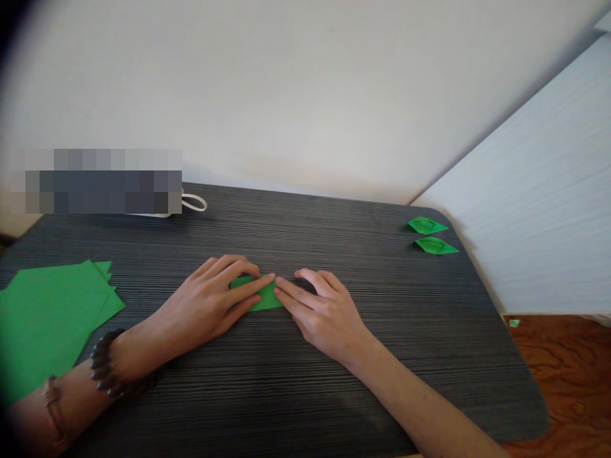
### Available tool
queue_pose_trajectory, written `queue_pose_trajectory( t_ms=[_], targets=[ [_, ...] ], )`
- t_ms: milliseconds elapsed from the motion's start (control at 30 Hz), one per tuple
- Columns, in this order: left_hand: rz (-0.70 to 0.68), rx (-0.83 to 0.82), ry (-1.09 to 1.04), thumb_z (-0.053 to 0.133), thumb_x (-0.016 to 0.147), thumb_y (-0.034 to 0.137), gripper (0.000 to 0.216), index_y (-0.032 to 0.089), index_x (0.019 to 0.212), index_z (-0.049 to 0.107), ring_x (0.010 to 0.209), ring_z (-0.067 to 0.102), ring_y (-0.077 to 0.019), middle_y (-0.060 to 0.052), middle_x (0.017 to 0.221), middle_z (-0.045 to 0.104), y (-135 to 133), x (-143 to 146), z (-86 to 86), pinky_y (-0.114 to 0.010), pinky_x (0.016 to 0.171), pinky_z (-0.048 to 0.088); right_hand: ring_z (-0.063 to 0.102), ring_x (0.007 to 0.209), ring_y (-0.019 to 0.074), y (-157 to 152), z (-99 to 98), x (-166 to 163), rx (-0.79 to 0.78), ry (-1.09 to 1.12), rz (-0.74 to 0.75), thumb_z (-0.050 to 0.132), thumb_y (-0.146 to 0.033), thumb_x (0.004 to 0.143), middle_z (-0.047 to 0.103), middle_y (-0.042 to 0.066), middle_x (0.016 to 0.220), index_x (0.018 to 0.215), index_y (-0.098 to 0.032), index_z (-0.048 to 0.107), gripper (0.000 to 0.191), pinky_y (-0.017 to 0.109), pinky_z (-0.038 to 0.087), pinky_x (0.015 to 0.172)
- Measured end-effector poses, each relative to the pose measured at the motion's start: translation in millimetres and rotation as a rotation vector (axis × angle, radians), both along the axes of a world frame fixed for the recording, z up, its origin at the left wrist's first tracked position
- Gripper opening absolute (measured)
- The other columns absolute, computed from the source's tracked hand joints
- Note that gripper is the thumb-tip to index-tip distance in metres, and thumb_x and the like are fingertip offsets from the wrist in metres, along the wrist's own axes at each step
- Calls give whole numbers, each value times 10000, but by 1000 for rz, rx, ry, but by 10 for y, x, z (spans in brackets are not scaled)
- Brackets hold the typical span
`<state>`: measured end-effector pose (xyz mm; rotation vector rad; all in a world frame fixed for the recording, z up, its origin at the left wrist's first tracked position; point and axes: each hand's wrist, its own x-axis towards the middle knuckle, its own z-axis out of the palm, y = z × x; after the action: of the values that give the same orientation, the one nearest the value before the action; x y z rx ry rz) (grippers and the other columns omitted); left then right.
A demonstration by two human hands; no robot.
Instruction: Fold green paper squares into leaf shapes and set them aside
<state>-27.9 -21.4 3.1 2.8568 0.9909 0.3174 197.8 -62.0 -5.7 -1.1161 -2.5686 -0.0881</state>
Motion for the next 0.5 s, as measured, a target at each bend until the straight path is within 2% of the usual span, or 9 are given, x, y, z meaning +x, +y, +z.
queue_pose_trajectory(
  t_ms=[500],
  targets=[
    [49, 51, 65, 403, 930, 298, 291, 227, 1160, 567, 1016, 514, -261, -56, 1045, 599, -59, 107, 75, -416, 802, 431, 504, 1043, 220, -14, -21, -7, 25, -27, 14, 477, -185, 905, 550, -41, 1288, 1237, -189, 547, 339, 373, 455, 835]
  ],
)
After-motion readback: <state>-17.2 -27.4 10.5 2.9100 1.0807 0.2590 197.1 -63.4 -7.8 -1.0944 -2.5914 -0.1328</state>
